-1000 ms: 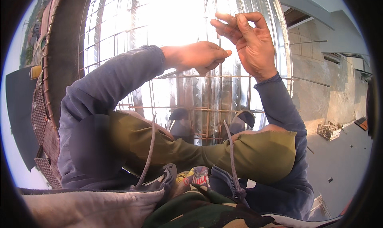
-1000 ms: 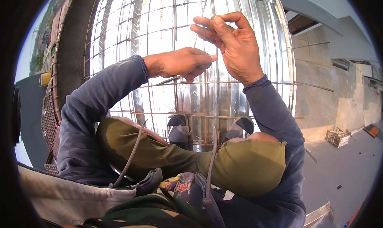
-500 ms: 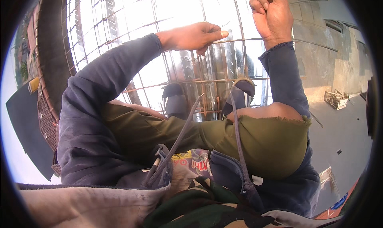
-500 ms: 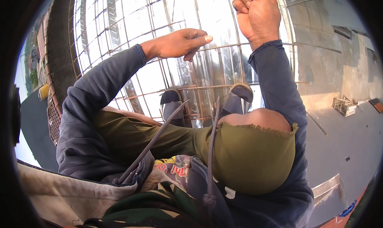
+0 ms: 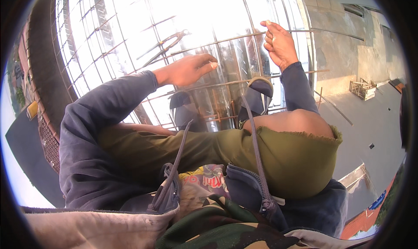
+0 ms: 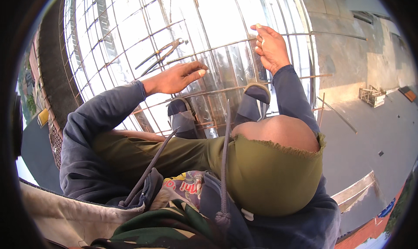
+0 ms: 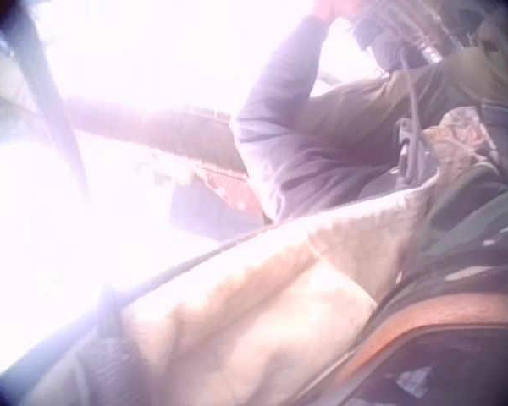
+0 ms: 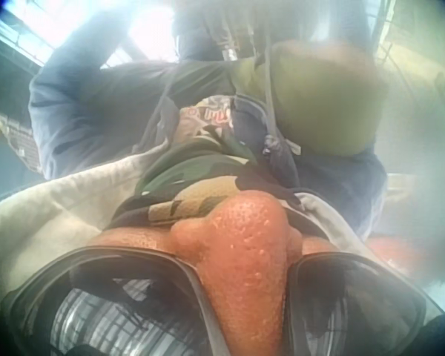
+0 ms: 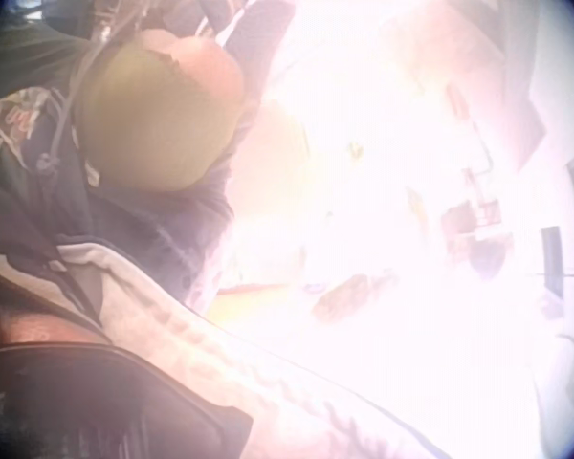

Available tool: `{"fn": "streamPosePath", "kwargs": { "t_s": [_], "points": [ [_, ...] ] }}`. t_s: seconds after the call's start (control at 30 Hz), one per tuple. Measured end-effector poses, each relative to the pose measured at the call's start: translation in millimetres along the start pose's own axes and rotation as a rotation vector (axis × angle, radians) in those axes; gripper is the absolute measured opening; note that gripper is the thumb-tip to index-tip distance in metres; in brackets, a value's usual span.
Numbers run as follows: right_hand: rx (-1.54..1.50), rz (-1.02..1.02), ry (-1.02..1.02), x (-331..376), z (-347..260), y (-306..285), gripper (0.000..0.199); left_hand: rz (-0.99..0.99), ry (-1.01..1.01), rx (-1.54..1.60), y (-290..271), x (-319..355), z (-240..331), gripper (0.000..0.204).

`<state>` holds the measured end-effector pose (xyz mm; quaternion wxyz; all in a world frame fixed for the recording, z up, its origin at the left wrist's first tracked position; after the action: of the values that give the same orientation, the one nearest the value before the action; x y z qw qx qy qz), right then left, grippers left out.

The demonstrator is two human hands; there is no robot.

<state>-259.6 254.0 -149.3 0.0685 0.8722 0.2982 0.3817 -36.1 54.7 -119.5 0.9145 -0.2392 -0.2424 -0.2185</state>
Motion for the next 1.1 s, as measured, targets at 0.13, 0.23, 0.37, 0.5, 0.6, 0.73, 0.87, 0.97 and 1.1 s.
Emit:
{"fn": "streamPosePath", "kwargs": {
  "t_s": [0.13, 0.23, 0.37, 0.5, 0.6, 0.73, 0.87, 0.97, 1.1],
  "points": [
    [0.045, -0.199, 0.166, 27, 38, 38, 0.03, 0.263, 0.098, 0.037, -34, -42, 37, 0.05],
    [0.104, -0.321, 0.201, 29, 35, 45, 0.03, 0.253, 0.232, -0.374, -50, -69, 50, 0.04],
    [0.116, -0.412, 0.232, 27, 34, 32, 0.03, 0.157, 0.363, -0.443, -57, -89, 42, 0.024],
    [0.166, -0.443, 0.276, 24, 39, 26, 0.03, 0.065, 0.337, -0.487, -56, -90, 45, 0.018],
    [0.377, -0.357, 0.153, 18, 37, 16, 0.028, 0.072, 0.428, -0.752, -55, -95, 39, 0.021],
    [0.587, -0.301, -0.05, 14, 38, -1, 0.026, 0.057, 0.51, -0.798, -60, -113, 35, 0.029],
    [0.797, -0.049, -0.116, 17, 12, -34, 0.024, 0.186, 0.485, -0.639, -59, -144, 56, 0.028],
    [0.609, 0.251, -0.162, 15, 8, -123, 0.023, 0.086, 0.33, -0.831, -54, -192, 74, 0.039],
    [0.548, 0.458, -0.198, 17, 23, -197, 0.019, 0.223, 0.428, -1.127, -29, -250, 94, 0.051]
  ]
}}
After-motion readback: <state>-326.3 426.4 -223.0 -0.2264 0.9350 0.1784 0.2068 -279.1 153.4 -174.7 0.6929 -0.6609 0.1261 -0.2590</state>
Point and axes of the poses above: each hand's wrist, its own x-axis away from the middle knuckle, its own y-axis out of the palm, z = x × y, the point moved 4 cm from there along -x, towards the middle knuckle, and after that the axes turned 8 degrees about -z, right-handed, at the moved point
